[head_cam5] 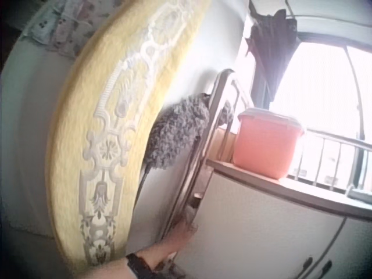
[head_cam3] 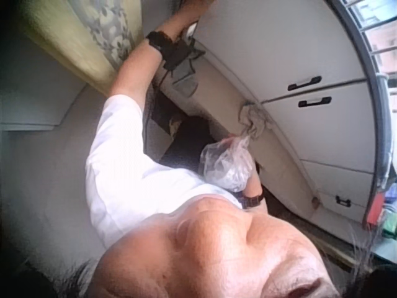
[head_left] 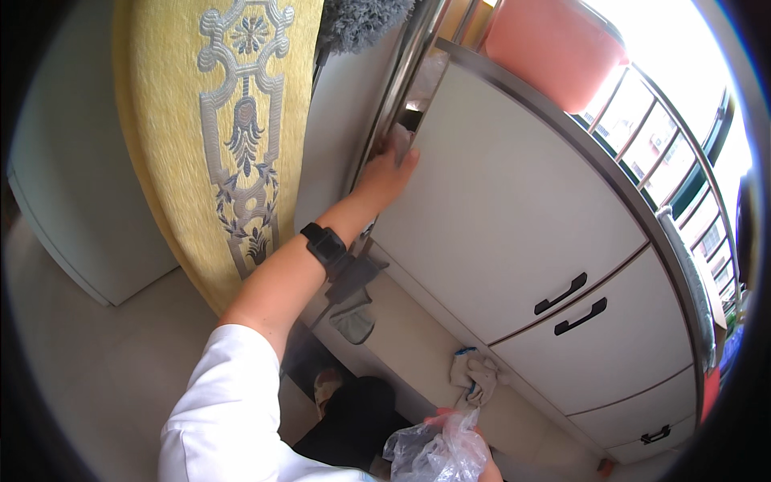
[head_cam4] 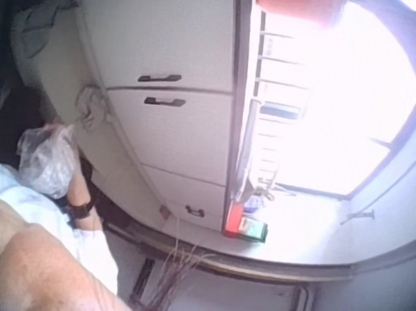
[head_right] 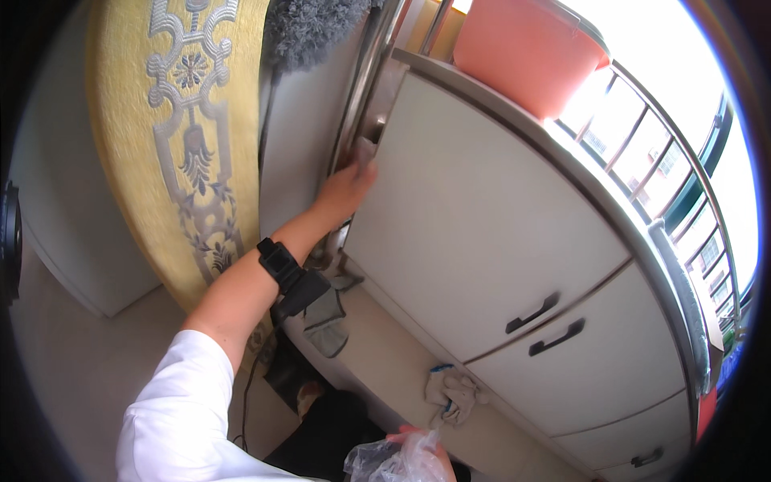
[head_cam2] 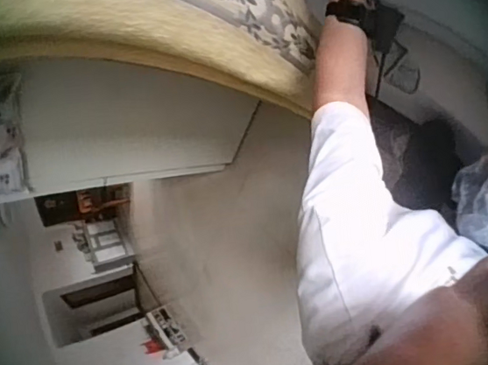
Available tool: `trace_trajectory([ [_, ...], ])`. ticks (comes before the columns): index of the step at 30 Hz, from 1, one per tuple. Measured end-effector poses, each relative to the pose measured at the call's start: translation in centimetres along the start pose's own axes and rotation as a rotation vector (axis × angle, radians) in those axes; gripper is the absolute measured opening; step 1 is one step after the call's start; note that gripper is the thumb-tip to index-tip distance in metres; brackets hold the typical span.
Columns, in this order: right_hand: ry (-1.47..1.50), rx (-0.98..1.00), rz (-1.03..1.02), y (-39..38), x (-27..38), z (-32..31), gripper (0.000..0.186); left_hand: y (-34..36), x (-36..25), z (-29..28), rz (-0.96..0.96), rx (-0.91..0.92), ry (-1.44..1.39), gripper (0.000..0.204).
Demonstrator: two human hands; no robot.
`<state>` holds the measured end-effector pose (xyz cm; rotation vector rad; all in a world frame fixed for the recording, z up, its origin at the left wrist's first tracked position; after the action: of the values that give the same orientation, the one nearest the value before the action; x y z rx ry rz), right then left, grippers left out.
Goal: The person wipes a surface with a cloth, handles plastic bags, and organizes items including tote bags and packaged goods inside a cabinet.
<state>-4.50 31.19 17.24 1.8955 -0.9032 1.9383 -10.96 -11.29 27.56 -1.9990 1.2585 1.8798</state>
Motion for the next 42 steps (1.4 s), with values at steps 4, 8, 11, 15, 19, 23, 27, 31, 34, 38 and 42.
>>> trace_trajectory([
  [4,0.012,-0.014,0.01,-0.3,0.1,0.1,0.04,2.3,-5.9,-3.3,0.356,-0.289,0.423,0.038],
  [8,0.018,-0.023,0.024,-0.4,0.1,0.2,0.041,3.1,-10.2,-2.9,0.758,-0.342,1.428,0.027],
  [11,0.02,-0.021,0.04,-0.6,0.0,0.4,0.041,4.0,-10.7,-3.1,0.808,-0.38,1.498,0.019],
  [15,0.023,-0.021,0.059,-0.5,0.1,0.5,0.041,5.0,-9.1,-2.3,0.758,-0.434,1.527,0.02],
  [19,0.036,-0.044,0.086,-0.5,-0.1,0.2,0.042,2.3,-6.9,-1.5,0.734,-0.319,1.27,0.019],
  [23,0.043,-0.061,0.11,-0.6,-0.4,0.3,0.042,-0.9,-3.7,-2.6,0.581,-0.042,1.084,0.014],
  [27,0.056,-0.078,0.117,-0.4,-0.6,0.2,0.043,-2.7,-2.4,-5.5,0.425,-0.151,0.623,0.015],
  [31,0.111,-0.113,0.124,-0.9,-0.9,-0.2,0.043,-4.9,-0.2,-7.6,0.175,-0.289,0.212,0.024],
  [34,0.174,-0.143,0.15,-1.4,-1.8,-0.5,0.044,-9.3,1.5,-8.9,-0.18,-0.091,-0.321,0.027],
  [38,0.347,-0.186,0.257,-1.4,-3.4,-1.6,0.044,-16.6,2.6,-10.7,-0.262,-0.007,-0.883,0.02],
  [42,0.152,-0.011,0.091,0.7,-6.5,-2.7,0.055,-23.0,4.2,-9.7,-0.533,-0.23,-1.307,0.01],
])
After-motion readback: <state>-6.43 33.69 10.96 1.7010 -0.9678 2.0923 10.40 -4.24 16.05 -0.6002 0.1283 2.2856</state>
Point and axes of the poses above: each hand's wrist, its own y-axis towards the middle knuckle, its own z-axis out of the palm, x = y × z, the point moved 5 cm from there along y, towards the middle knuckle, and after that the axes turned 4 degrees about -z, right-handed, at the moved point
